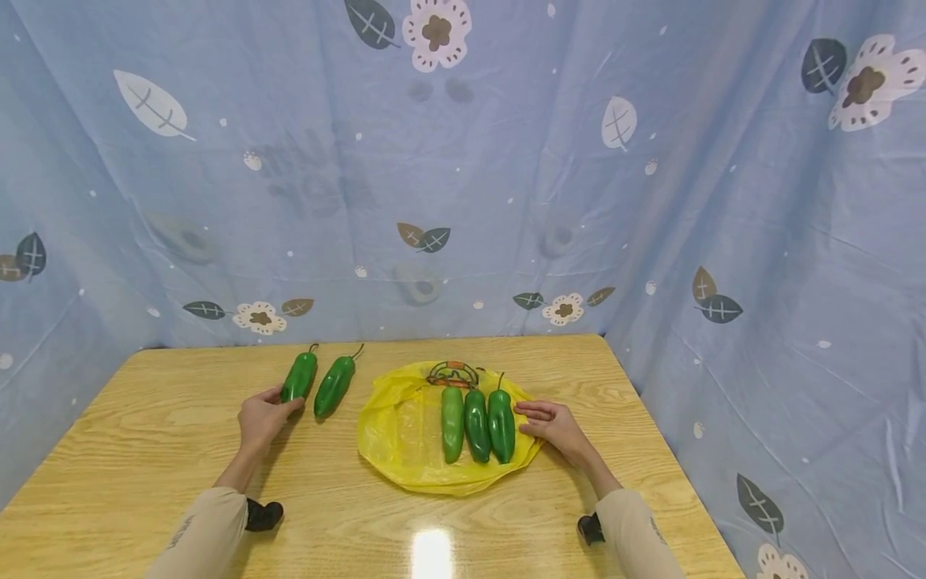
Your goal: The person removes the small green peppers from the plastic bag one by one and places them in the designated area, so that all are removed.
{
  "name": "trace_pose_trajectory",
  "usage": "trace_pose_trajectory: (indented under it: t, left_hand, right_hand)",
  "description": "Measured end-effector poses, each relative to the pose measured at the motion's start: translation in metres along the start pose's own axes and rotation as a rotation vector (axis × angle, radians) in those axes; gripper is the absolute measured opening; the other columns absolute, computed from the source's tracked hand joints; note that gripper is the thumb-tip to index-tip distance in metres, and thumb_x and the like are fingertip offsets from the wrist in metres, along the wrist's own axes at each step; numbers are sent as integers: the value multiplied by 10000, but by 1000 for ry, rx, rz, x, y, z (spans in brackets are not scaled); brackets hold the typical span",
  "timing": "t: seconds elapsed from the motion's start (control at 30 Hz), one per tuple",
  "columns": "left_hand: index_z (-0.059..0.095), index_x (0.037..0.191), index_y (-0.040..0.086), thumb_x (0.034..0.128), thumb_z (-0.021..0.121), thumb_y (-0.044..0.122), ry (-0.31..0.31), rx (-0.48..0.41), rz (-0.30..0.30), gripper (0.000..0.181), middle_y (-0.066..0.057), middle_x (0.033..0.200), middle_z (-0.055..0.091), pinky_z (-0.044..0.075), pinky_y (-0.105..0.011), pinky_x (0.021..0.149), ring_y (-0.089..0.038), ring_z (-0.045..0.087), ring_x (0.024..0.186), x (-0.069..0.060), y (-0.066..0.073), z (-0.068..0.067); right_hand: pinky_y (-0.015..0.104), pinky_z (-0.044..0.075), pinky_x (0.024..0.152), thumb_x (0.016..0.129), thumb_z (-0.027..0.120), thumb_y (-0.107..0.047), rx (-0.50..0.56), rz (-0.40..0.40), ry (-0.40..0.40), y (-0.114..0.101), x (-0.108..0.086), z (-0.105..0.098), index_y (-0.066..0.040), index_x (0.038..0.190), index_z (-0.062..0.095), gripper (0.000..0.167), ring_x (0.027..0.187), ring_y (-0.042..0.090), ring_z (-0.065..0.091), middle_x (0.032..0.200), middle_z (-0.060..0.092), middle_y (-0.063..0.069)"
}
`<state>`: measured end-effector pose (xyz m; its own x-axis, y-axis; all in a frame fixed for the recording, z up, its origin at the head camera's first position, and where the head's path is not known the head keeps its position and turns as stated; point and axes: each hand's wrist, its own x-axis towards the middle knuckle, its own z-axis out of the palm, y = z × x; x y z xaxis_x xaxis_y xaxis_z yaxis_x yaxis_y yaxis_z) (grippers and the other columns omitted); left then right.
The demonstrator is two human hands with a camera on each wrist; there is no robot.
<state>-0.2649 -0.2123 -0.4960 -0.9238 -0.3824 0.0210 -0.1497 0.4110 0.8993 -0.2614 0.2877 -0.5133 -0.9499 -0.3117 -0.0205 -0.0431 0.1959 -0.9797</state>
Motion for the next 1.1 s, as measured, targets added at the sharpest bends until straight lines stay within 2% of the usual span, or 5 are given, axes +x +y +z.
trace_pose_trajectory:
  t: [0.2, 0.4, 0.8, 0.97, 1.1]
  left_hand:
    - [533, 1267, -123, 814, 687, 77, 26, 66, 31, 519, -333, 1235, 541, 497, -548, 932, -473, 548, 1122, -1, 2, 5]
    - [478, 1305, -132, 839, 672, 111, -24, 120, 31, 560, -345, 1265, 510, 493, -556, 934, -487, 534, 1131, -1, 7, 4]
    - [418, 1328, -167, 852, 688, 185, -51, 173, 45, 651, -366, 1260, 499, 490, -549, 941, -487, 528, 1131, -1, 11, 1]
    - [418, 1339, -153, 864, 690, 206, -44, 135, 19, 655, -349, 1293, 483, 443, -526, 1009, -467, 490, 1193, -1, 10, -3]
    - [454, 1343, -120, 880, 672, 148, 51, -18, 19, 577, -304, 1312, 511, 456, -474, 1016, -421, 511, 1208, -1, 12, -5]
  right_hand:
    - [219, 516, 922, 895, 656, -28, 26, -13, -14, 0, 0, 0, 151, 1314, 467, 493, 1094, 73, 605, 1323, 503, 309]
    - [212, 534, 885, 897, 643, -4, 27, -25, -24, 1, -1, 0, 169, 1310, 456, 485, 1067, 58, 618, 1314, 514, 303]
    - [210, 530, 892, 903, 639, -12, 16, -5, -29, -2, -2, 0, 165, 1318, 448, 489, 1072, 67, 616, 1331, 478, 335]
    - [203, 529, 889, 907, 632, -8, 13, -6, -33, -3, -2, 0, 165, 1319, 446, 484, 1075, 63, 614, 1336, 471, 337]
    - [204, 529, 891, 911, 632, -20, 7, -11, -29, -4, -2, 1, 158, 1319, 452, 481, 1092, 82, 611, 1332, 483, 326]
